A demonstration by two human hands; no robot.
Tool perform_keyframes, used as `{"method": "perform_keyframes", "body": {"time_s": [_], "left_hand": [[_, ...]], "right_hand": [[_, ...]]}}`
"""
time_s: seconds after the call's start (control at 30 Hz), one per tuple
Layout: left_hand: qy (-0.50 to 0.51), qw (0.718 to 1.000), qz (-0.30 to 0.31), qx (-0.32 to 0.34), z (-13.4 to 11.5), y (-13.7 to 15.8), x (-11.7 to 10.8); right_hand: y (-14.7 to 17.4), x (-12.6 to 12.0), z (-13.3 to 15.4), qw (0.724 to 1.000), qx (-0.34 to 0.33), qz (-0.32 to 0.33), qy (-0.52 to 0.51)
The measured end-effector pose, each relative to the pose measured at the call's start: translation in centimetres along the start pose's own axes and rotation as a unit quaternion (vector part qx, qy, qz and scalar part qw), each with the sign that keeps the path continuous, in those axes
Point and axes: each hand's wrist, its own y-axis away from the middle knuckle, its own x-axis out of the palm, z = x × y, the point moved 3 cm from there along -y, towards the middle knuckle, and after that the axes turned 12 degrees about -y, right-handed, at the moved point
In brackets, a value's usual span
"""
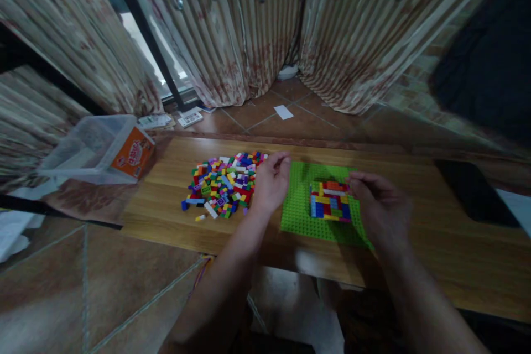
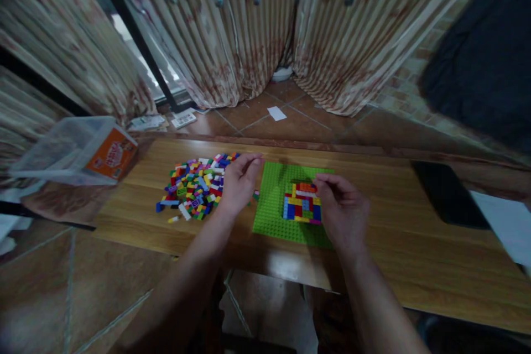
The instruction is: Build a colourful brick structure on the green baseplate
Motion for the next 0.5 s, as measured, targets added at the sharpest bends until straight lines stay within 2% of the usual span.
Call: {"method": "perform_keyframes", "body": {"time_s": [0.1, 0.23, 0.37, 0.5], "left_hand": [[0.012, 1.000, -0.025, -0.011, 0.2, -0.5, -1.0], [0.047, 0.996, -0.073, -0.026, 0.8, -1.7, -3.9], [0.080, 0.983, -0.154, -0.067, 1.8, -2.4, -8.2], [0.120, 0.967, -0.195, -0.109, 2.9, -2.3, -11.3]], "right_hand": [[2.1, 2.1, 0.5, 0.988, -0.064, 0.113, 0.085], [4.6, 5.0, 0.9, 0.942, -0.145, 0.268, 0.140], [6.1, 7.1, 0.8, 0.917, -0.168, 0.328, 0.154], [7.1, 8.7, 0.3, 0.902, -0.169, 0.365, 0.158]]}}
